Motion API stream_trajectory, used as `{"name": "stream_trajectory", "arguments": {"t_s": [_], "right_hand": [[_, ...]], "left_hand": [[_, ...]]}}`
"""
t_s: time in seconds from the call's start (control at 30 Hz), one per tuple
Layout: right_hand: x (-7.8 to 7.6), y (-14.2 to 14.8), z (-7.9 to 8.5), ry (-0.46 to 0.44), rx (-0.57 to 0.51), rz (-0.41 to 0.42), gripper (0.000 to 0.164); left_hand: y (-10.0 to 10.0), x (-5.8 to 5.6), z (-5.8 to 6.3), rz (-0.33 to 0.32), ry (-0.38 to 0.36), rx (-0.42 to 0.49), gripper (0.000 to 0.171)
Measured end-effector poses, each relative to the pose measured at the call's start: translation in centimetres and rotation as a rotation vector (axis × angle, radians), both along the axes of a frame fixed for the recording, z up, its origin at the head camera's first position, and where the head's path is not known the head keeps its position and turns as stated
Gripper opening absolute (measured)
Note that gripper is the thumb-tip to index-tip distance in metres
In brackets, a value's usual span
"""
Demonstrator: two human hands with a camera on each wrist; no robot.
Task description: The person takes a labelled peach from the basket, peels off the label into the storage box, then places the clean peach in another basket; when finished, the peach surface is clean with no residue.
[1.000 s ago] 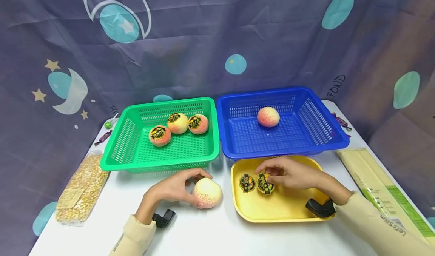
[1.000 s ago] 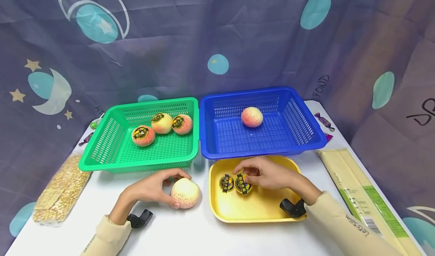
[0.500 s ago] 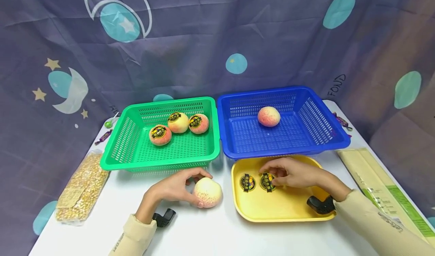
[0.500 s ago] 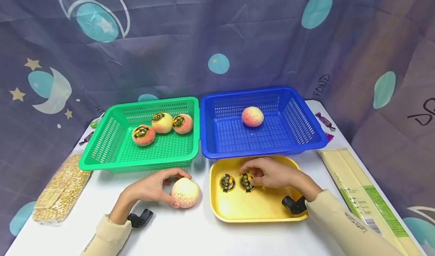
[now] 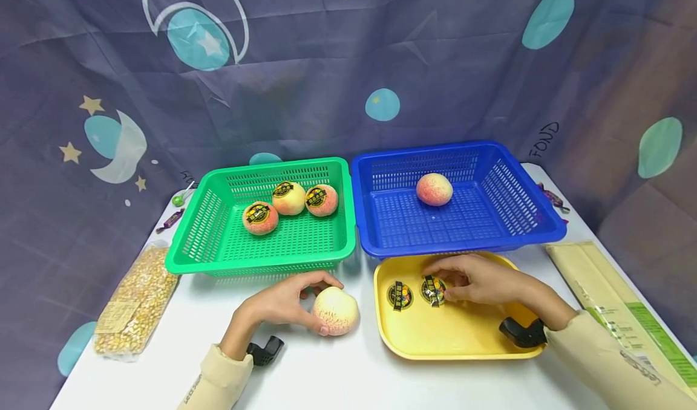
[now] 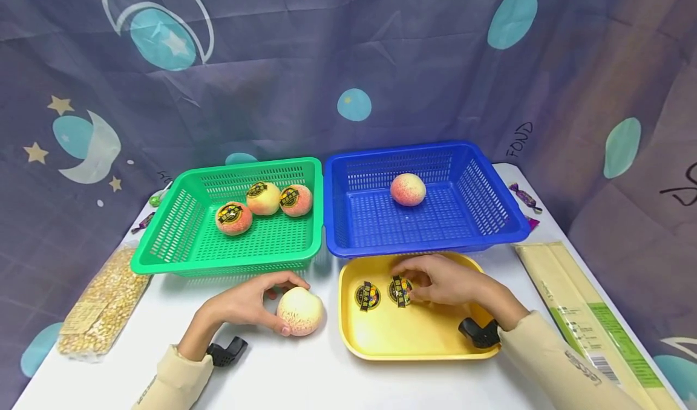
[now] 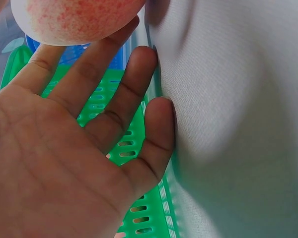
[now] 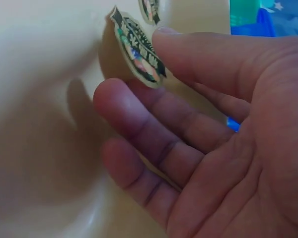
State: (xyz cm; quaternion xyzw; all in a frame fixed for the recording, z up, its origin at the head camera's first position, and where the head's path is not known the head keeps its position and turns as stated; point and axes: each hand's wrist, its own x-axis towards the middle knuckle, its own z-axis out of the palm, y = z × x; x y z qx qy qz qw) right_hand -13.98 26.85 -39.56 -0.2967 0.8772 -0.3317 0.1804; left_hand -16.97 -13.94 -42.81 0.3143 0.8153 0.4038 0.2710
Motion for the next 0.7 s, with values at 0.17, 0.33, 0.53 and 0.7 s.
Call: {"name": "stream_trajectory", "arguments": {"t_s": [0.17, 0.33, 0.53, 0.7], "right_hand": [[0.3, 0.1, 0.4, 0.054, 0.052, 0.000, 0.043], [0.6, 0.1, 0.6, 0.091, 0.074, -0.003, 0.042], [1.0, 0.4, 1.2, 0.059, 0.009, -0.028, 0.039], [1.2, 1.1, 1.4, 0.045, -0.084, -0.024, 0.036]], "left_hand": [[0.0, 0.0, 0.1, -0.001, 0.004, -0.001, 0.065], [0.0, 0.0, 0.1, 0.003, 0.004, -0.006, 0.066], [0.1, 0.0, 0.1, 0.006, -0.001, -0.010, 0.065], [0.1, 0.0, 0.0, 0.005, -0.004, -0.006, 0.065]]}}
